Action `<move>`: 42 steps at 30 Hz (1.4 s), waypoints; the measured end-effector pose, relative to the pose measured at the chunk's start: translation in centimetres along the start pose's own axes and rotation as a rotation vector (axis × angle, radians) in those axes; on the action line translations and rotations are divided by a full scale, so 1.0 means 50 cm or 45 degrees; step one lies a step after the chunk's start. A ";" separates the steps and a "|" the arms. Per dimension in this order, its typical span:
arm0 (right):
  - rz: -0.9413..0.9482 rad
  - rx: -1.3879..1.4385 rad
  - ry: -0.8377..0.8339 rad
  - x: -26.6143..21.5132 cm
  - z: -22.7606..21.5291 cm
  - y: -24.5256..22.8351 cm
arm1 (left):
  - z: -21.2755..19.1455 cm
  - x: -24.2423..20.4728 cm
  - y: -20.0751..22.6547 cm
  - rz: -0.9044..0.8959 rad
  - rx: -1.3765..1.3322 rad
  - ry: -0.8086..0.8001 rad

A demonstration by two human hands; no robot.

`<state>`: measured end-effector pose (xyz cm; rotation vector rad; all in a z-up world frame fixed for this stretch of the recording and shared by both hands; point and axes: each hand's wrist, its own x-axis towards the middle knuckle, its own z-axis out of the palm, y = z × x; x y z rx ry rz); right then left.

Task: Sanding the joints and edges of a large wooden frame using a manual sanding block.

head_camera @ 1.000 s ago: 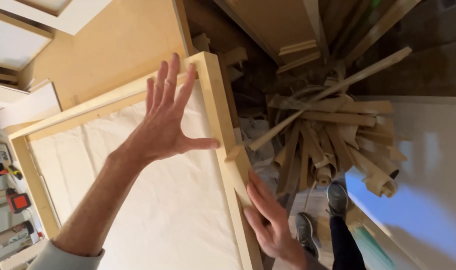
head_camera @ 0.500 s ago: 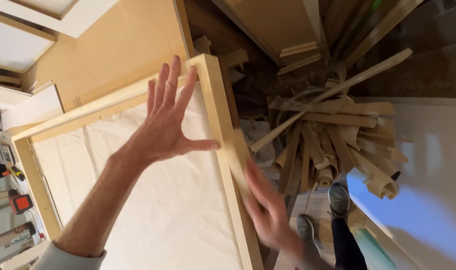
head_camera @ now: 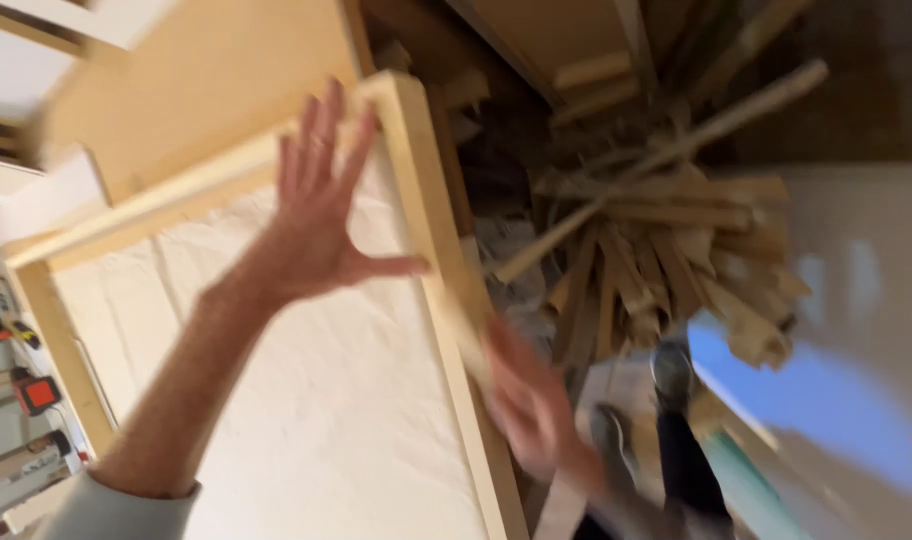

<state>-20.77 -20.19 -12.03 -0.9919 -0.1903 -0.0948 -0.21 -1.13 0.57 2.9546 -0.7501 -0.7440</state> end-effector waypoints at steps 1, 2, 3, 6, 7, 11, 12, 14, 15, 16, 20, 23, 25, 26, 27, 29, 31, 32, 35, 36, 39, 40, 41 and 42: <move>-0.113 0.093 -0.002 0.084 -0.001 0.014 | -0.002 -0.003 0.003 0.001 0.006 -0.002; -0.096 0.092 0.008 0.136 -0.015 0.034 | 0.005 -0.002 0.011 0.003 -0.004 -0.019; -0.024 -0.021 -0.005 0.208 -0.022 0.065 | -0.003 0.000 0.008 -0.041 0.006 -0.031; -0.004 -0.104 -0.014 0.235 -0.022 0.078 | -0.018 -0.012 0.005 -0.078 -0.008 -0.070; -0.077 -0.090 -0.024 0.216 -0.033 0.073 | -0.012 -0.005 0.007 -0.065 -0.032 -0.067; -0.058 0.157 -0.035 -0.116 0.003 -0.026 | -0.006 0.000 -0.006 -0.049 0.012 -0.009; 0.024 0.312 0.027 -0.136 0.008 -0.031 | -0.008 0.002 -0.012 -0.037 0.019 -0.003; 0.140 0.454 0.105 -0.079 0.002 -0.005 | 0.000 -0.001 -0.009 -0.021 -0.005 -0.022; 0.016 0.154 0.046 0.016 -0.010 0.022 | 0.003 -0.002 -0.005 -0.039 -0.015 -0.039; -0.104 -0.145 -0.018 0.122 -0.020 0.033 | 0.005 -0.003 -0.001 -0.056 -0.024 -0.057; -0.096 -0.310 -0.032 0.205 -0.023 0.094 | -0.015 -0.005 0.001 -0.112 -0.033 -0.107; -0.183 0.041 -0.064 -0.013 -0.010 0.032 | -0.003 -0.002 -0.001 -0.081 -0.006 -0.086; 0.058 0.162 0.019 -0.218 0.006 -0.037 | -0.003 -0.008 -0.010 -0.036 0.044 -0.037; 0.050 0.170 0.015 -0.178 0.008 -0.022 | -0.011 -0.006 -0.015 -0.041 0.054 -0.033; -0.009 0.201 -0.001 -0.142 0.008 -0.010 | -0.013 -0.002 -0.017 -0.029 0.054 -0.033; -0.043 0.225 -0.009 -0.032 -0.005 0.032 | -0.003 -0.004 -0.011 -0.016 0.034 -0.050; -0.107 -0.260 -0.064 0.172 -0.025 0.064 | 0.001 -0.004 -0.007 -0.042 0.030 -0.080; -0.121 -0.257 -0.063 0.202 -0.022 0.071 | -0.010 -0.003 -0.009 -0.041 0.041 -0.073; -0.077 -0.365 -0.020 0.170 -0.012 0.048 | -0.011 -0.003 0.000 -0.072 0.039 -0.114; -0.125 -0.184 0.006 0.093 -0.007 0.014 | 0.001 -0.002 0.010 -0.079 0.016 -0.131; -0.025 0.025 -0.007 -0.116 0.009 -0.049 | -0.008 -0.004 -0.007 -0.088 0.049 -0.082; 0.179 0.025 -0.032 -0.198 0.009 -0.067 | -0.005 -0.010 -0.015 -0.076 0.055 -0.059; 0.181 0.020 -0.026 -0.153 0.016 -0.062 | -0.011 -0.004 -0.018 -0.069 0.053 -0.061; 0.090 0.067 0.006 -0.110 0.023 -0.056 | -0.014 0.000 -0.019 -0.044 0.058 -0.046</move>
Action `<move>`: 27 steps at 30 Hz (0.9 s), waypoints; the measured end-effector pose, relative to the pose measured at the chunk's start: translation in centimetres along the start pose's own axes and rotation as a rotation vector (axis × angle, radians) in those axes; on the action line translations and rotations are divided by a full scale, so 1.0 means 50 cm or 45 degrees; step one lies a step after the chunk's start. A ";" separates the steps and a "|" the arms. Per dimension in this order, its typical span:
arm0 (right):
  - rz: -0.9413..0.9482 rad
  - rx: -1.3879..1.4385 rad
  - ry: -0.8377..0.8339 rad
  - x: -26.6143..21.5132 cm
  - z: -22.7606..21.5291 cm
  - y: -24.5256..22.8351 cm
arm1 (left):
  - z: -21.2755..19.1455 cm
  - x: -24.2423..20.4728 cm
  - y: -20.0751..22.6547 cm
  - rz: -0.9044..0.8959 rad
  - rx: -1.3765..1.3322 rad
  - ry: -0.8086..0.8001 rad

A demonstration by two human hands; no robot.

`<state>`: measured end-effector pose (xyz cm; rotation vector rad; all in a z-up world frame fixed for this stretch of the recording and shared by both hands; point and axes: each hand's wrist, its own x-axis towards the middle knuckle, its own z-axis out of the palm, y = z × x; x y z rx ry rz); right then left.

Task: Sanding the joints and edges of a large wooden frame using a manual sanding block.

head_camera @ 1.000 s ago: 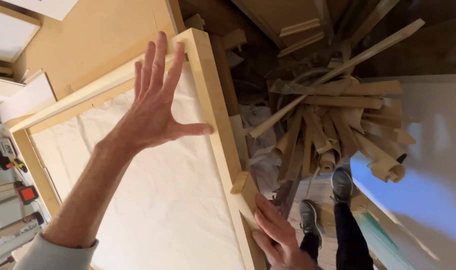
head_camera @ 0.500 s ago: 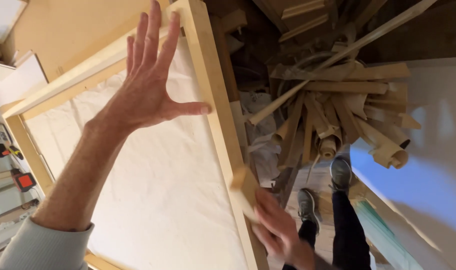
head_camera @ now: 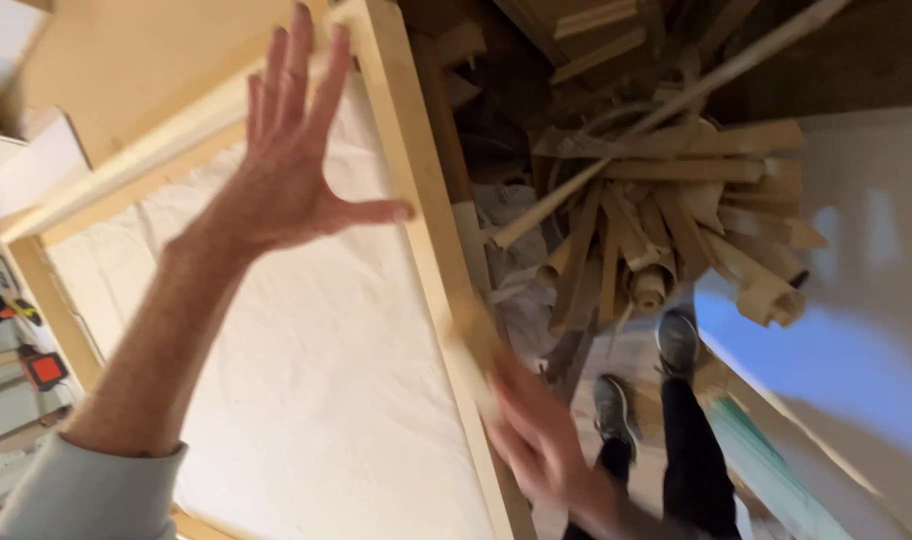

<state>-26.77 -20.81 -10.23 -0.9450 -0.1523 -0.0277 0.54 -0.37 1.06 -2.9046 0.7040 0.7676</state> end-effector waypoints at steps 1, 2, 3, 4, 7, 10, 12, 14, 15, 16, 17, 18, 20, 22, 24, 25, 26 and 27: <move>-0.075 0.043 0.028 0.032 0.004 -0.005 | 0.006 -0.003 0.005 0.021 -0.009 0.007; -0.057 0.034 0.034 0.117 -0.011 0.036 | 0.021 -0.005 0.011 0.025 -0.027 -0.004; -0.140 -0.207 0.006 0.223 -0.026 0.072 | 0.019 -0.005 0.007 0.010 -0.006 0.001; -0.224 -0.447 -0.020 0.334 -0.035 0.095 | 0.015 -0.005 0.001 -0.005 0.015 0.005; -0.106 -0.413 -0.047 0.295 -0.025 0.042 | 0.004 -0.005 0.016 -0.010 -0.010 -0.021; -0.081 -0.042 0.006 -0.028 -0.001 -0.025 | 0.005 0.002 0.015 -0.010 -0.013 0.006; -0.089 0.029 0.001 -0.040 0.009 -0.030 | 0.004 -0.006 0.011 -0.009 -0.012 0.006; -0.098 0.077 0.001 0.006 0.003 -0.017 | 0.008 0.003 0.011 0.011 -0.025 0.015; -0.142 0.051 0.000 0.052 0.001 -0.008 | 0.009 0.000 0.013 0.015 -0.024 0.007; -0.186 0.025 -0.002 0.096 -0.002 0.001 | 0.009 -0.003 0.015 0.019 -0.023 -0.001; -0.191 0.030 -0.005 0.199 -0.014 0.063 | 0.005 -0.006 0.017 0.015 -0.017 0.002; -0.193 -0.179 -0.007 0.296 -0.036 0.107 | 0.000 -0.007 0.019 -0.006 -0.022 -0.012; -0.191 -0.401 0.017 0.376 -0.053 0.129 | -0.010 0.003 0.018 -0.002 -0.028 -0.035; -0.117 -0.385 -0.031 0.318 -0.049 0.096 | 0.006 -0.009 0.029 -0.054 -0.070 -0.105; -0.087 -0.049 -0.018 0.097 -0.006 0.042 | 0.003 0.000 0.035 -0.043 -0.063 -0.071; -0.043 0.314 -0.017 -0.017 -0.001 -0.013 | -0.007 0.000 0.031 -0.052 -0.047 -0.051; -0.067 0.330 -0.037 -0.071 -0.007 0.005 | -0.018 0.005 0.022 -0.064 -0.022 -0.031; 0.004 0.208 0.005 -0.146 -0.011 0.009 | -0.013 0.001 0.023 -0.054 -0.040 -0.029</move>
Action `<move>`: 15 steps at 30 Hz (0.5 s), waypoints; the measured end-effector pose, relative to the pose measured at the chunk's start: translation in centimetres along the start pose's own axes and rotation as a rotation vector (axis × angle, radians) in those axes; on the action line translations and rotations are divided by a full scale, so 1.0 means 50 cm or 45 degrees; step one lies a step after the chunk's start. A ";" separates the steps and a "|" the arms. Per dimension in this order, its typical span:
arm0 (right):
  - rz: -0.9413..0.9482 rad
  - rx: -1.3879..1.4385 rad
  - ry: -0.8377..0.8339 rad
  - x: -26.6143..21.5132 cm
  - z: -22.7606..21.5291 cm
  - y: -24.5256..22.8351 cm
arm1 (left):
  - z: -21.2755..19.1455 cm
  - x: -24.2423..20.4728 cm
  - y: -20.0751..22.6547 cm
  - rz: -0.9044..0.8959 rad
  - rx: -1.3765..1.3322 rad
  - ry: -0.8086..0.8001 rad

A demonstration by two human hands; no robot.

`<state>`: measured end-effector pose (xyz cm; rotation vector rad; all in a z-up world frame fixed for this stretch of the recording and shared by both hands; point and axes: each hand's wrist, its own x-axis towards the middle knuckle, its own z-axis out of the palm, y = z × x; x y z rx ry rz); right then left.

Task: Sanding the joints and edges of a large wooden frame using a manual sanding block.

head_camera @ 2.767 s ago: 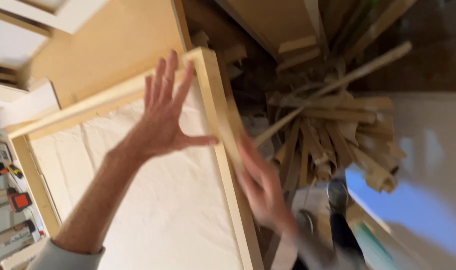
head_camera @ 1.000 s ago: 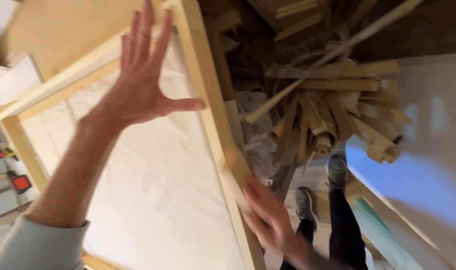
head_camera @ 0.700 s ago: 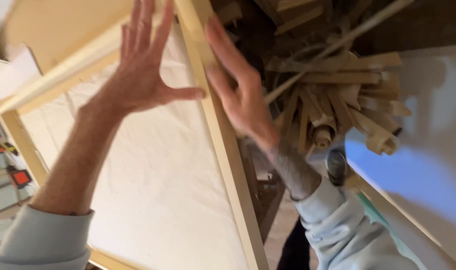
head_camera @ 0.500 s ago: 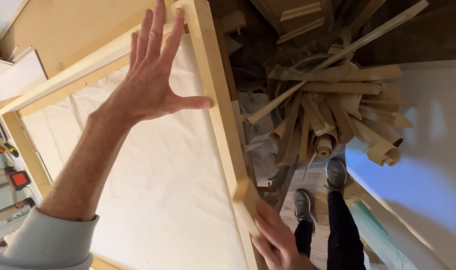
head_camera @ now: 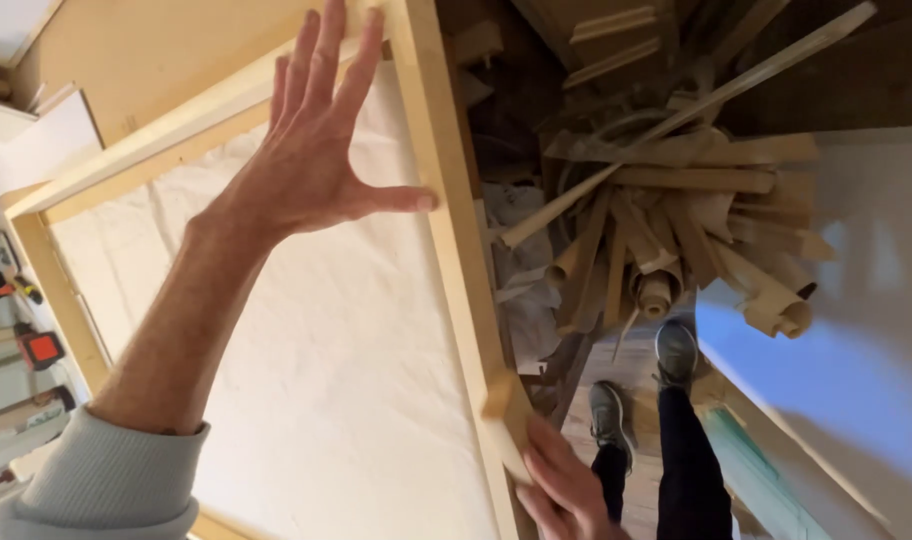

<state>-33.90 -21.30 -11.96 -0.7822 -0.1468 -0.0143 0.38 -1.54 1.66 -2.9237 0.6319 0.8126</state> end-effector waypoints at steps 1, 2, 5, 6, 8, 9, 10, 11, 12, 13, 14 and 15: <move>0.068 -0.122 0.046 -0.079 -0.007 0.005 | 0.008 -0.004 0.002 0.011 -0.018 0.002; 0.082 -0.127 0.059 0.018 0.002 0.025 | 0.009 -0.005 -0.003 0.017 -0.029 -0.013; -0.195 -0.181 -0.053 0.270 -0.026 0.043 | 0.018 -0.003 0.005 0.002 0.002 -0.047; -0.190 -0.321 -0.058 0.341 -0.038 0.072 | 0.005 -0.002 0.006 -0.056 0.009 -0.079; -0.154 -0.473 -0.057 0.371 -0.042 0.095 | -0.002 -0.009 0.010 -0.111 -0.009 -0.131; -0.142 -0.372 -0.027 0.331 -0.034 0.088 | 0.004 -0.017 0.013 -0.092 -0.030 -0.134; -0.168 -0.278 -0.004 0.314 -0.031 0.088 | 0.000 -0.010 0.010 -0.062 -0.032 -0.105; -0.175 -0.297 -0.004 0.125 -0.009 0.114 | 0.012 0.000 0.014 -0.047 -0.039 -0.094; -0.159 -0.268 -0.003 -0.063 0.009 0.099 | 0.008 0.001 0.007 -0.005 -0.008 -0.051; -0.143 -0.238 -0.002 -0.249 0.002 0.034 | 0.004 0.002 -0.001 0.038 0.024 -0.009; -0.101 -0.204 0.004 -0.250 0.012 0.022 | 0.009 -0.008 -0.008 0.023 0.030 -0.017; -0.058 -0.169 0.009 -0.253 0.022 0.010 | 0.014 -0.018 -0.014 0.027 0.047 -0.014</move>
